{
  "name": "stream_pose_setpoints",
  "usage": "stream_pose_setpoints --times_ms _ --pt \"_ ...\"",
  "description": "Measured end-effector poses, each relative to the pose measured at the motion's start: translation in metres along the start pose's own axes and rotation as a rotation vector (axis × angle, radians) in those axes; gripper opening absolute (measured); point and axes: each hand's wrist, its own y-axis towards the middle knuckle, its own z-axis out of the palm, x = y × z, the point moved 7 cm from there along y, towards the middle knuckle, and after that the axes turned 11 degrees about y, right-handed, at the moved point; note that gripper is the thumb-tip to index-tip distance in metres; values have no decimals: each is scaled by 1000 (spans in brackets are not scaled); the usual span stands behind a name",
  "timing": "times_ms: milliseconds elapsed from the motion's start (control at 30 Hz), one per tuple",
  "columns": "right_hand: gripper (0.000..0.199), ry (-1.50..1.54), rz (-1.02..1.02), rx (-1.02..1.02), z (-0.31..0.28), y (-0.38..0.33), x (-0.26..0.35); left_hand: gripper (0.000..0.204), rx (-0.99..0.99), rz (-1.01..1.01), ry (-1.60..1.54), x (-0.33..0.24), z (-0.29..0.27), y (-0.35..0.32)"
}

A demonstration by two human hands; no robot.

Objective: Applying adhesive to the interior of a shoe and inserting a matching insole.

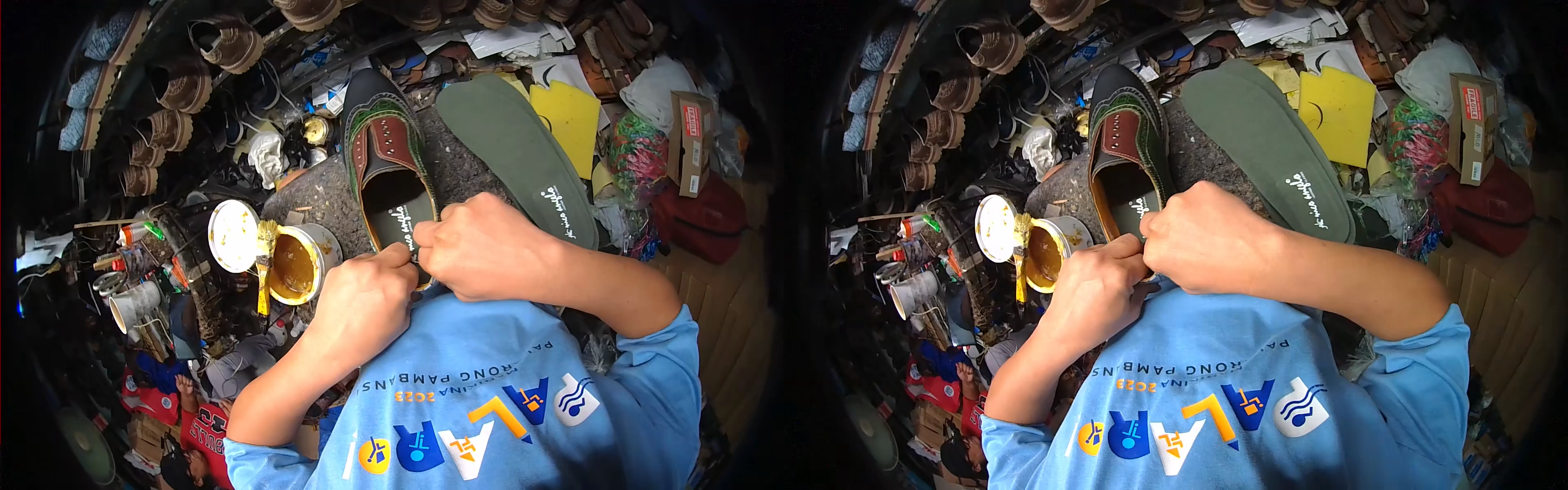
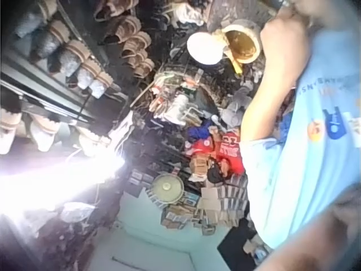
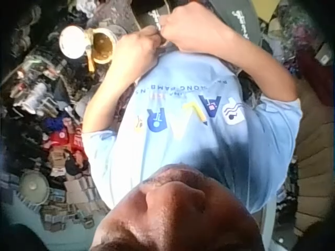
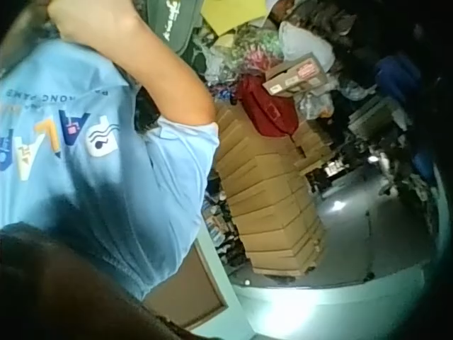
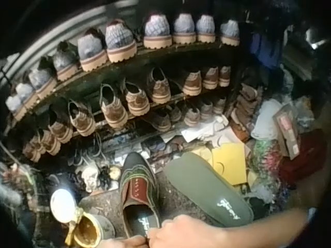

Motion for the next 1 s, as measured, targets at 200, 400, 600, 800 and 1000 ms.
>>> stream_pose_setpoints --times_ms 200,400,600,800,1000 --pt "12 40 94 -44 4 -9 23 39 -117 -131 -199 -2 -24 -40" --pt "32 92 226 -73 15 -8 43 30 -642 -741 -281 78 -28 -138" --pt "24 282 250 -138 16 -6 34 47 -497 -917 18 121 8 -185" --pt "16 381 265 18 17 3 27 59 -464 -1030 -575 139 43 -190" --pt "13 340 149 25 -28 11 22 39 -737 -804 -329 125 5 -179"
